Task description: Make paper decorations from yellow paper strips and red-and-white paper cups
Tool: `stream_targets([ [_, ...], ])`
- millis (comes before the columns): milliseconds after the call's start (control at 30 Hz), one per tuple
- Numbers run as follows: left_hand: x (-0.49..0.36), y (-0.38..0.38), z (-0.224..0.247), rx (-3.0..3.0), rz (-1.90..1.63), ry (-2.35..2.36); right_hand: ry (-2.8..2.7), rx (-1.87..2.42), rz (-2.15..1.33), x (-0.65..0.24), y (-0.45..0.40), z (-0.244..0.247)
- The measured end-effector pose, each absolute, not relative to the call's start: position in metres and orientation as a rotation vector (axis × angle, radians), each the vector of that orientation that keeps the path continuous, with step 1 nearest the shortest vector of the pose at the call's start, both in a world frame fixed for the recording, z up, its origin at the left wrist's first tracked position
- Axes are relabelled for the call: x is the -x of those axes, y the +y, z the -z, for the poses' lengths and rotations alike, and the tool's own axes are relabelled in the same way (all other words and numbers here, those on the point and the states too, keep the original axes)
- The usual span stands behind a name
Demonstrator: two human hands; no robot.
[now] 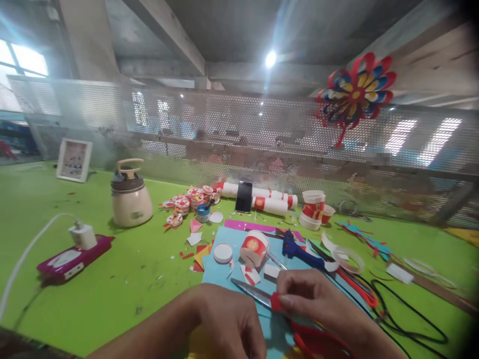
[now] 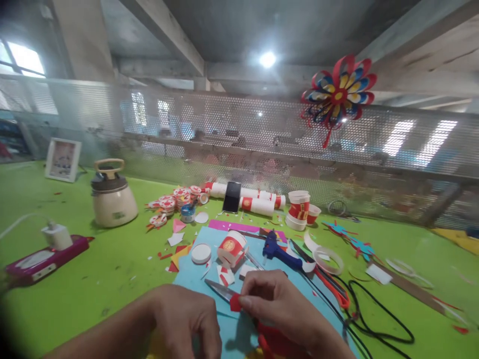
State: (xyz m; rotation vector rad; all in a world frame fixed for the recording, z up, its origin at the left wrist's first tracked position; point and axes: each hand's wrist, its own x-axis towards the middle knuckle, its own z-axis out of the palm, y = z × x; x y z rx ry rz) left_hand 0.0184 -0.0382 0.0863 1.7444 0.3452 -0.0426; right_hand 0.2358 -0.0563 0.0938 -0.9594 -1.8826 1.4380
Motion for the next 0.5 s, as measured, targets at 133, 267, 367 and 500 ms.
stream_targets([
  [133,-0.015,-0.038,-0.090,-1.597,-0.169,0.375,-1.760,0.966,-1.392,-0.232,-0.055,-0.092],
  [267,-0.018,-0.029,-0.091,-1.471,-0.651,0.518,-1.625,0.963,-1.339,-0.226,-0.056,-0.090],
  [367,-0.022,-0.023,-0.088,-1.439,-0.831,0.686,-1.579,0.927,-1.265,-0.222,-0.057,-0.091],
  [500,-0.023,-0.026,-0.091,-1.427,-0.842,0.688,-1.555,0.923,-1.240,-0.218,-0.058,-0.095],
])
